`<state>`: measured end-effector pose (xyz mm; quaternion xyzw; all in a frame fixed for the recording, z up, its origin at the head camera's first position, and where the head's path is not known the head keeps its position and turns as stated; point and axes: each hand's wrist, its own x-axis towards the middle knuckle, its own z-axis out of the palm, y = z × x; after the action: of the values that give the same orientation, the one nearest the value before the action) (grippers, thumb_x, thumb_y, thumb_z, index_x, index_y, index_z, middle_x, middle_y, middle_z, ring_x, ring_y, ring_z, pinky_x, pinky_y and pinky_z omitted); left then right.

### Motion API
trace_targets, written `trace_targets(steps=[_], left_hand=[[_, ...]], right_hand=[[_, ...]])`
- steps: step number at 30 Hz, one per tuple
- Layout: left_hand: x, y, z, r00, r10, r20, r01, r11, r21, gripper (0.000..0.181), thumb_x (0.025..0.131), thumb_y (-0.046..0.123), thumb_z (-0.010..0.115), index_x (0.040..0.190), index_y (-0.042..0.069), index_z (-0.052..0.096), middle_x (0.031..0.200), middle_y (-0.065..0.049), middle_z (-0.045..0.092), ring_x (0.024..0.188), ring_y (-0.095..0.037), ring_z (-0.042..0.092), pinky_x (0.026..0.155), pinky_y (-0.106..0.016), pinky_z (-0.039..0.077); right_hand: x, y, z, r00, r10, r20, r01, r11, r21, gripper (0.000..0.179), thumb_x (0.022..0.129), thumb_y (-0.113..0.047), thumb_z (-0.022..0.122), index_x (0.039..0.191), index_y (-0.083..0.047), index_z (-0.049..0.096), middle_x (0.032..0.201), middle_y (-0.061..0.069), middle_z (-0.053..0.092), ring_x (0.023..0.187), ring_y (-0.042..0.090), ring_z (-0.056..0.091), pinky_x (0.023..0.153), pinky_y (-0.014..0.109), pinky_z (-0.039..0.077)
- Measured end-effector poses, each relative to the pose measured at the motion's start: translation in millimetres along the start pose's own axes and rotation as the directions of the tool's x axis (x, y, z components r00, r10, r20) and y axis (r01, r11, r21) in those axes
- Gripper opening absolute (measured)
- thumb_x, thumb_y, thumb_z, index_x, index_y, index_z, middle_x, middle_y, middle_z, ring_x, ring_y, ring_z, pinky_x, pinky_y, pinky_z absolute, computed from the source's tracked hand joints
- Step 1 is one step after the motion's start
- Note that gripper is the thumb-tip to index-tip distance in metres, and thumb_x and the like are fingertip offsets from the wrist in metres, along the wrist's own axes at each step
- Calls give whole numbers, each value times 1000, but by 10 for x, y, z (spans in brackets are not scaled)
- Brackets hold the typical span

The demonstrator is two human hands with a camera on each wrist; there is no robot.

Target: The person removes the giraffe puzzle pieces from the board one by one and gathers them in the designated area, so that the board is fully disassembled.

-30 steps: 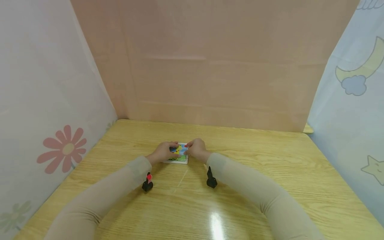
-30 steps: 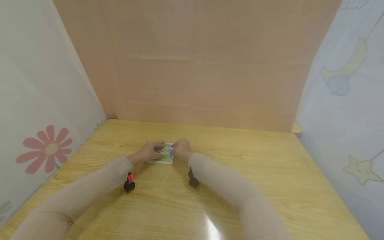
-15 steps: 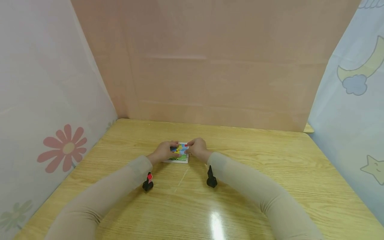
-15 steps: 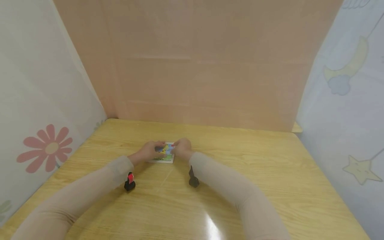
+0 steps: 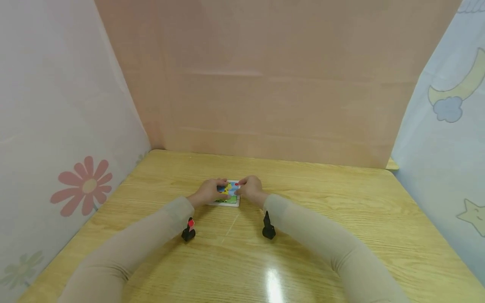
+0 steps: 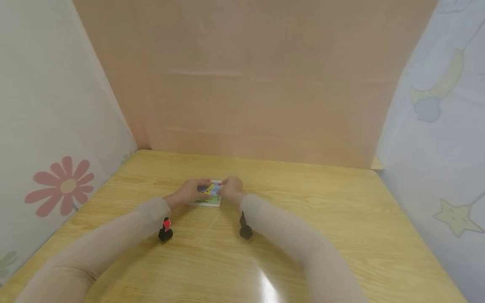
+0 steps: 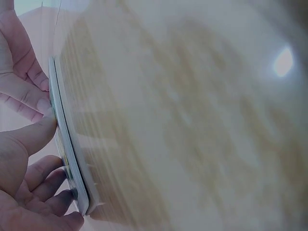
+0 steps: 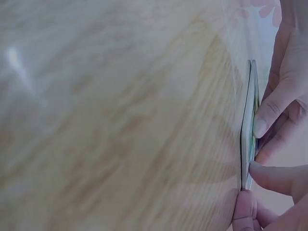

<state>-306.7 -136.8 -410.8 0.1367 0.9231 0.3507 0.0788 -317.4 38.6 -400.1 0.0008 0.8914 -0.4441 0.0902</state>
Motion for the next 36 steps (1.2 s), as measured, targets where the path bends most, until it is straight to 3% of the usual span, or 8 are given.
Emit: trace_targets(steps=[6, 19, 29, 36], left_hand=[[7, 7, 5, 1000, -5, 6, 5, 1000, -9, 59, 84, 20, 76, 135, 1, 54, 150, -9, 43, 142, -31, 33, 116, -45, 29], [16, -20, -3, 1000, -3, 24, 3, 1000, -24, 58, 85, 20, 75, 136, 2, 54, 151, -7, 42, 145, -31, 28, 118, -47, 25], [-8, 33, -14, 1000, -11, 25, 12, 1000, -26, 57, 85, 19, 76, 135, 0, 55, 151, -9, 41, 144, -32, 30, 117, -46, 26], [-3, 25, 3, 1000, -13, 21, 13, 1000, -27, 57, 85, 20, 75, 135, 1, 55, 152, -9, 40, 143, -32, 32, 117, -46, 27]], right_hand=[[-9, -25, 9, 1000, 14, -13, -14, 1000, -2, 37, 76, -7, 81, 111, -3, 71, 121, 13, 64, 120, 30, 55, 95, 39, 51], [4, -10, 40, 999, -31, -24, 32, 999, 8, 33, 81, -6, 77, 112, -2, 71, 123, 12, 64, 122, 28, 54, 98, 39, 50], [32, -3, 15, 1000, 14, -18, -13, 999, 29, 33, 78, -8, 80, 109, -4, 70, 117, 10, 64, 107, 25, 58, 86, 34, 54], [87, 46, 1, 1000, 25, 13, -26, 997, 70, 33, 79, -9, 80, 110, -5, 70, 117, 10, 64, 104, 23, 58, 87, 34, 52]])
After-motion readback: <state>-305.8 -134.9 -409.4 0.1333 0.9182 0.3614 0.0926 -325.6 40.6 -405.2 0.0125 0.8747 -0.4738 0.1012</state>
